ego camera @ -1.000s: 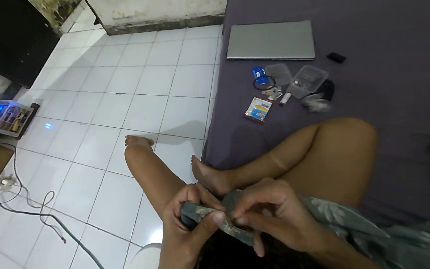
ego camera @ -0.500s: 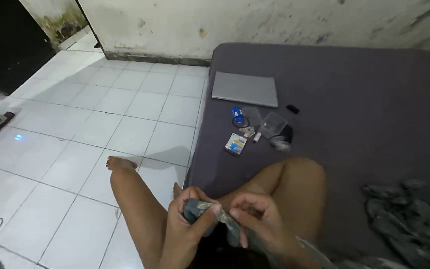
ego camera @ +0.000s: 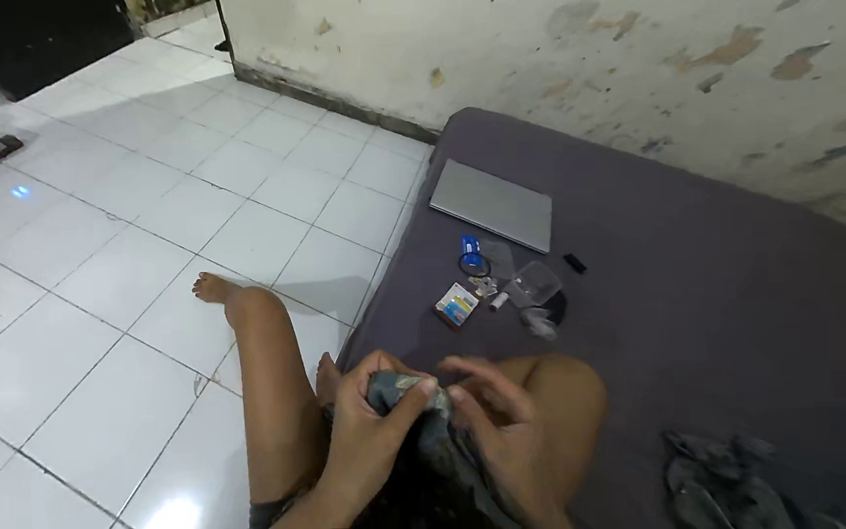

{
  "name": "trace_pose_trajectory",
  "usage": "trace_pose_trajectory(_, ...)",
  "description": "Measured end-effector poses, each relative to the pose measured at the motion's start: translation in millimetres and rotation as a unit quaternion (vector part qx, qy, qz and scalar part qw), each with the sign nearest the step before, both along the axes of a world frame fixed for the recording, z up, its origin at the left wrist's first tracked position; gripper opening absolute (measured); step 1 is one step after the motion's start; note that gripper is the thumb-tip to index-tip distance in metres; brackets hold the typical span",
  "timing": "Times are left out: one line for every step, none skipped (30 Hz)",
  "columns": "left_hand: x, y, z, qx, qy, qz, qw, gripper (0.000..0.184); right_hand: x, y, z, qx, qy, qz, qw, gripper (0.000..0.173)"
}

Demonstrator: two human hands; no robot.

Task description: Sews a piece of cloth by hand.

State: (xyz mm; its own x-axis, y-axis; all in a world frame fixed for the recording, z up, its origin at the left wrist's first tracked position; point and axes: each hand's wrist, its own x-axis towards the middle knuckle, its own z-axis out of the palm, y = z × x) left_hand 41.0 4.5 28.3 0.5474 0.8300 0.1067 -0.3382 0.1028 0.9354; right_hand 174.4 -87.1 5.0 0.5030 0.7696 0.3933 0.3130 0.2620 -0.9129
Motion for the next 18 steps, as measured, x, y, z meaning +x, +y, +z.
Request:
trace_pose_trajectory(2.4,-2.0,-0.5,-0.003,0.002,0.017,1.0,0.013,1.9,1.4,-1.9,0.014,-0.058,-0.023,0.998,0.024)
trace_pose_trajectory(4.9,-4.1,-1.4,-0.005,0.003,0.029,1.0,0.013,2.9,3.0,-0.7,0.028,-0.111,-0.041,0.993,0.023)
trace_pose_trajectory(7.3,-6.6,-2.3,-0.006,0.004,0.039,0.999,0.013,2.6,4.1,2.0,0.038,-0.153,-0.058,0.986,0.019)
trace_pose_trajectory(9.6,-9.6,-3.6,-0.002,0.006,0.045,0.999,0.013,1.4,4.5,4.6,0.042,-0.186,-0.073,0.979,0.016)
trace_pose_trajectory(11.7,-12.4,-5.3,0.002,0.008,0.048,0.999,0.013,0.3,4.7,6.7,0.044,-0.21,-0.086,0.973,0.013)
trace_pose_trajectory(13.6,-14.6,-6.9,0.005,0.01,0.05,0.999,0.012,-0.3,5.0,8.2,0.046,-0.226,-0.095,0.968,0.011)
trace_pose_trajectory(15.3,-15.9,-8.5,0.005,0.012,0.052,0.999,0.013,-0.2,5.5,9.4,0.044,-0.24,-0.102,0.964,0.011)
trace_pose_trajectory(16.6,-16.5,-9.4,0.003,0.013,0.054,0.998,0.013,0.9,6.0,10.8,0.038,-0.255,-0.102,0.961,0.012)
trace_pose_trajectory(17.3,-16.7,-9.7,0.0,0.015,0.056,0.998,0.013,2.3,6.7,12.0,0.031,-0.272,-0.092,0.958,0.014)
trace_pose_trajectory(17.9,-17.0,-9.6,-0.002,0.016,0.057,0.998,0.014,3.8,7.7,12.7,0.025,-0.289,-0.077,0.954,0.015)
trace_pose_trajectory(19.2,-17.4,-9.6,-0.003,0.017,0.059,0.998,0.014,5.4,9.3,12.5,0.022,-0.304,-0.061,0.951,0.016)
trace_pose_trajectory(20.8,-17.9,-9.7,-0.004,0.022,0.06,0.998,0.014,6.2,10.4,11.8,0.023,-0.303,-0.044,0.952,0.017)
trace_pose_trajectory(22.2,-18.7,-9.6,-0.005,0.03,0.058,0.998,0.014,6.2,9.7,11.7,0.028,-0.28,-0.028,0.959,0.018)
trace_pose_trajectory(23.4,-19.0,-9.8,-0.009,0.04,0.056,0.998,0.013,5.8,6.8,14.4,0.031,-0.234,-0.016,0.972,0.018)
trace_pose_trajectory(24.1,-18.6,-10.5,-0.015,0.05,0.056,0.997,0.012,4.8,3.5,21.4,0.037,-0.174,-0.016,0.984,0.018)
trace_pose_trajectory(24.0,-17.6,-11.6,-0.023,0.058,0.059,0.996,0.012,5.6,-1.3,32.9,0.04,-0.118,-0.021,0.992,0.016)
trace_pose_trajectory(23.0,-16.2,-12.8,-0.032,0.064,0.067,0.995,0.012,9.2,-9.5,46.4,0.029,-0.075,-0.029,0.996,0.014)
trace_pose_trajectory(21.6,-13.9,-14.0,-0.039,0.066,0.079,0.994,0.012,16.3,-19.7,59.2,0.016,-0.048,-0.043,0.998,0.012)
